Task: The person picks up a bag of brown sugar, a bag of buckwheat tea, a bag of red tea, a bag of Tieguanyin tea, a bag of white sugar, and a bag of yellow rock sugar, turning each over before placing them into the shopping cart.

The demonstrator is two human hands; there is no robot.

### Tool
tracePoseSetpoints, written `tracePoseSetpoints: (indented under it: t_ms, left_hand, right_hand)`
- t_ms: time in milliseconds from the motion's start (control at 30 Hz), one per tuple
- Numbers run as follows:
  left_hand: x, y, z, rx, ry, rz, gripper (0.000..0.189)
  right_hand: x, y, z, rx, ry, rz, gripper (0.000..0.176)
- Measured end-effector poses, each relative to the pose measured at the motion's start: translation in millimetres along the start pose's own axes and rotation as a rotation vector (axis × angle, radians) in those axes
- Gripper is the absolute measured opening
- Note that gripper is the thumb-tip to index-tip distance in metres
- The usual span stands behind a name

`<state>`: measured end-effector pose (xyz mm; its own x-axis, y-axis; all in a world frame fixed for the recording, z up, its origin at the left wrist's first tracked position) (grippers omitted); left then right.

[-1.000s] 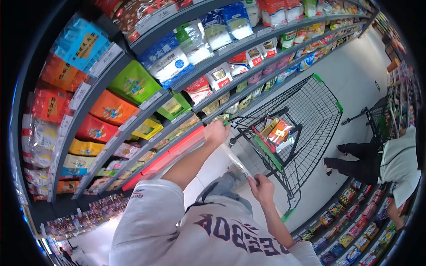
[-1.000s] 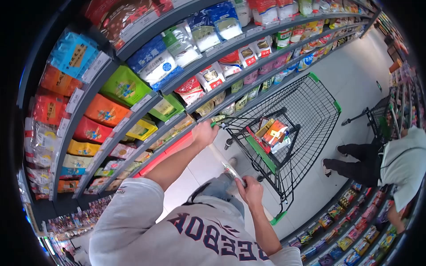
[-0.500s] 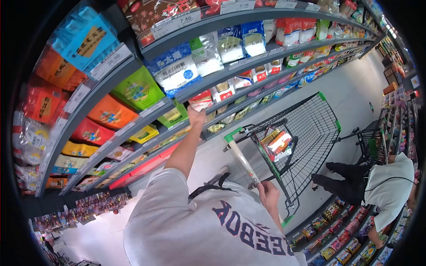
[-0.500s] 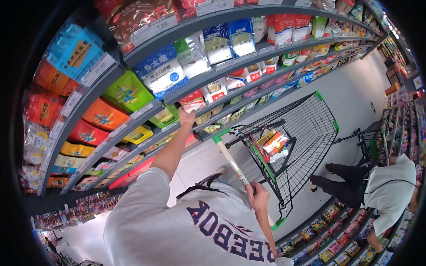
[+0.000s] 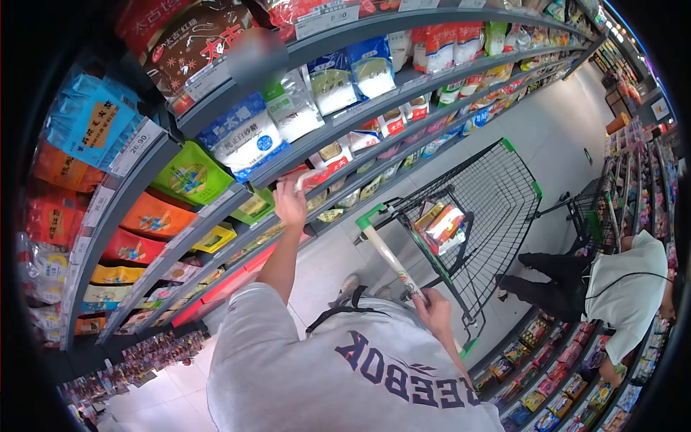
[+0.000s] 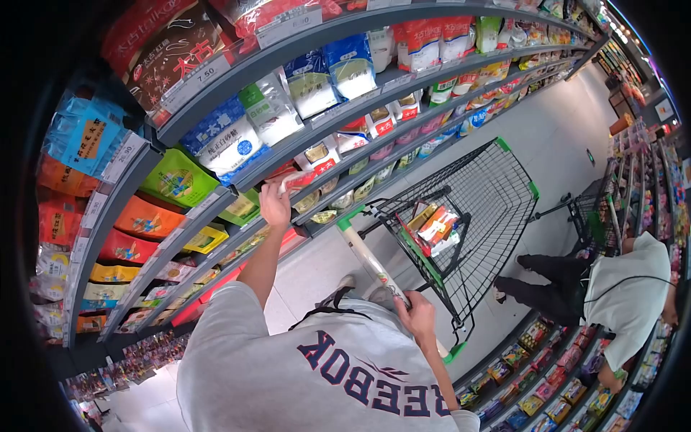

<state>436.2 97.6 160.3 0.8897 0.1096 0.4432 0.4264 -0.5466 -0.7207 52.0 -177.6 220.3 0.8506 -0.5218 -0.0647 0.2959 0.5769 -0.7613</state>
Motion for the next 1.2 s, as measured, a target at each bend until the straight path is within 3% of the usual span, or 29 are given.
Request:
tracePoseSetpoints:
  t_ms: [167, 267, 367, 433, 500, 667, 767, 800, 933, 1033, 1100, 1200]
  left_hand:
    - [-27.9, -78.2, -66.4, 0.081, 0.232, -0.31, 0.027]
    - [-50.6, -74.6, -65.6, -0.543, -0.105, -0.061, 0.025]
    - [-65.6, -91.1, -112.1, -1.06, -0.254, 0.088, 0.024]
    - [-76.8, -90.6, -135.4, -1.108, -0.257, 0.206, 0.022]
    - [-91.3, -88.9, -161.7, -1.164, -0.315, 0.34, 0.02]
    - [-119.7, -82.8, -225.5, -1.202, -0.214, 0.604, 0.021]
    - [-140.6, -73.6, -244.0, -1.194, -0.242, 0.78, 0.024]
    - [-142.5, -70.0, -246.3, -1.189, -0.262, 0.863, 0.034]
    - [-157.6, -63.3, -249.3, -1.135, -0.278, 1.109, 0.053]
    - [-171.8, -54.5, -238.8, -0.975, -0.223, 1.244, 0.052]
    - [-180.1, -55.0, -228.9, -0.857, -0.197, 1.262, 0.042]
    - [-193.8, -56.9, -196.2, -0.792, -0.151, 1.325, 0.023]
  right_hand:
    - [11.1, -5.3, -13.5, 0.032, 0.014, 0.063, 0.033]
    - [17.8, -9.8, -16.4, 0.062, 0.034, 0.09, 0.039]
    - [22.3, -14.3, -16.2, 0.204, 0.099, -0.014, 0.044]
    - [29.2, -13.0, -20.6, 0.298, 0.021, -0.077, 0.05]
    - [38.8, -13.8, -7.7, 0.588, 0.065, -0.122, 0.056]
    - [57.6, -33.5, 41.3, 1.19, 0.124, 0.138, 0.066]
    - [57.0, -48.2, 52.7, 1.13, 0.152, 0.188, 0.066]
    - [55.7, -42.2, 44.5, 1.176, 0.184, 0.175, 0.066]
    - [33.7, -34.9, 27.2, 1.319, 0.388, -0.084, 0.059]
    - [26.6, -41.2, 0.9, 1.236, 0.64, -0.133, 0.054]
    - [32.5, -37.0, -29.6, 1.202, 0.636, -0.365, 0.037]
    - [55.2, -52.7, -74.4, 1.118, 0.704, -0.533, 0.035]
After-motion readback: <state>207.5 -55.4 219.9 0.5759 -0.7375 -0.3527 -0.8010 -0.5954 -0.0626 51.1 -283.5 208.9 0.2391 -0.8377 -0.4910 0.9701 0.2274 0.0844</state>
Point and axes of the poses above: each hand's wrist, its own x-axis towards the middle knuckle, its own y-axis out of the palm, z = x × y, the point moved 3 cm from there along x, towards the middle knuckle, and after that the axes turned 3 degrees about -z, right-handed, at the moved point
